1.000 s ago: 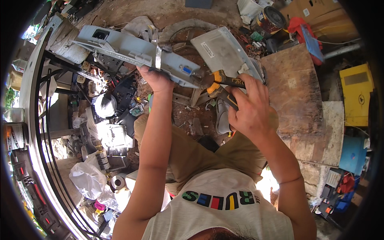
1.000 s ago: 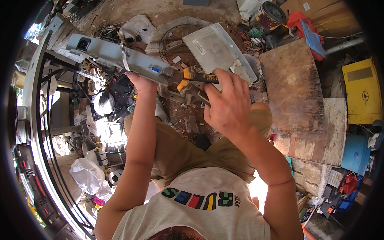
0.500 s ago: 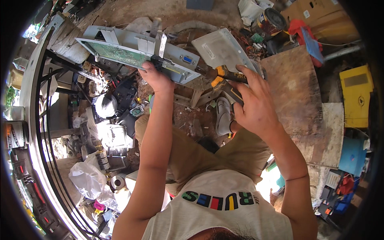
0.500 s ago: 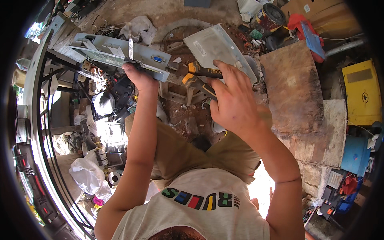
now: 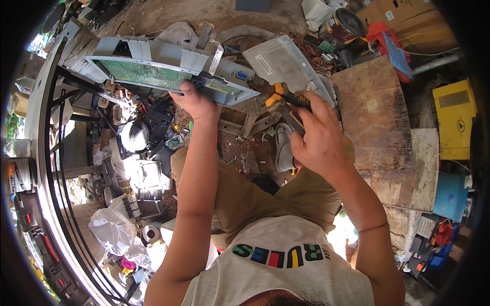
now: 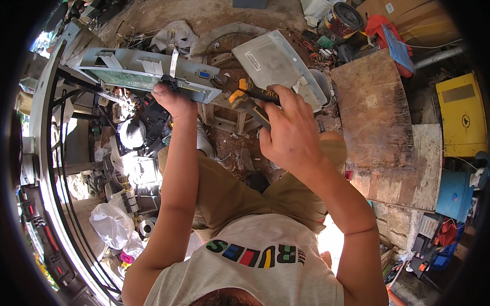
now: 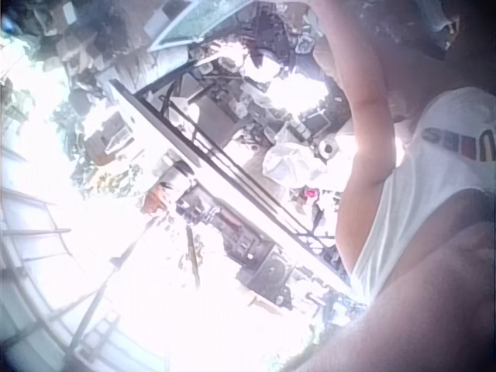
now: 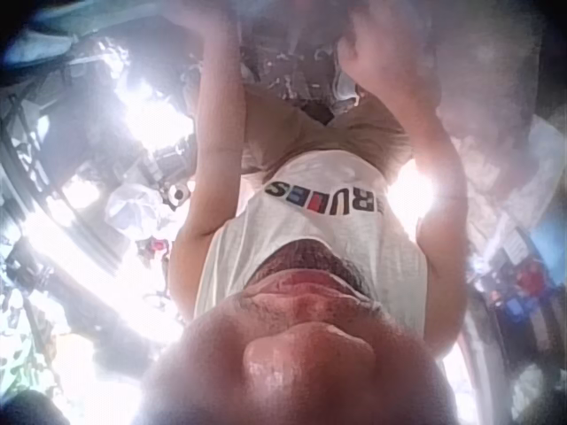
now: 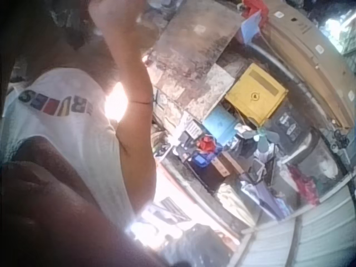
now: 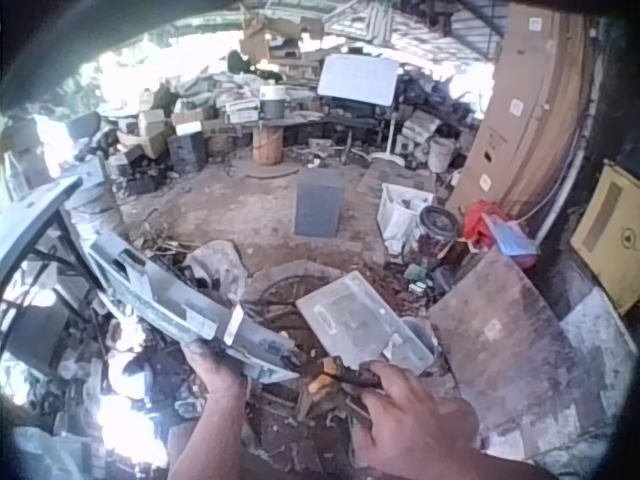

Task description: The person disassembles an electronic component, removing wires and using a screwdriver to detach a circuit board from a plastic housing.

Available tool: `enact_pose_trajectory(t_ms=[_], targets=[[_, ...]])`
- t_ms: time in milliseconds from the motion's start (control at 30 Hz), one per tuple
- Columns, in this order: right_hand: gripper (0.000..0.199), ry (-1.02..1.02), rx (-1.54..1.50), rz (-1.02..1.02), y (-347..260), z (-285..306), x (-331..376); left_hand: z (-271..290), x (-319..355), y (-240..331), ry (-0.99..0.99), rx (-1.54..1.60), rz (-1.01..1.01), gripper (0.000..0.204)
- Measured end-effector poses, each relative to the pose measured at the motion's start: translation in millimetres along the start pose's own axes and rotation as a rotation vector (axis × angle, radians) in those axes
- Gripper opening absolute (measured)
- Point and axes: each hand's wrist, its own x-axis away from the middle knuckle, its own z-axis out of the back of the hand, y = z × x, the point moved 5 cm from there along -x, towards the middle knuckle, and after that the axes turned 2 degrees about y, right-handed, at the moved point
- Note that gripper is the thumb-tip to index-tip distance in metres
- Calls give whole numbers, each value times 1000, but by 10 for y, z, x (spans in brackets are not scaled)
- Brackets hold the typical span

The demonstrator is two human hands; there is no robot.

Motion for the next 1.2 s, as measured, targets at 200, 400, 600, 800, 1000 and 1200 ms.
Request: enact_pose_trajectory(t_ms=[200,400,600,800,1000,1200], targets=[[39,36,-23,33,-4,5,-7,-24,3,73,25,-68,-40,106],[40,38,-1,49,22,-1,-25,6,-10,58,39,-83,-74,105],[40,26,40,77,64,-8,-52,62,-36,-31,-19,-76,-42,100],[31,66,237,350,169,198,-260,235,-62,-294,-64,96,184,95],[26,80,161,466,273,285,-404,-5,186,-202,-76,116,449,92],[33,-182,-40,-320,1628,-891,-36,-205,228,-23,-25,35,617,81]])
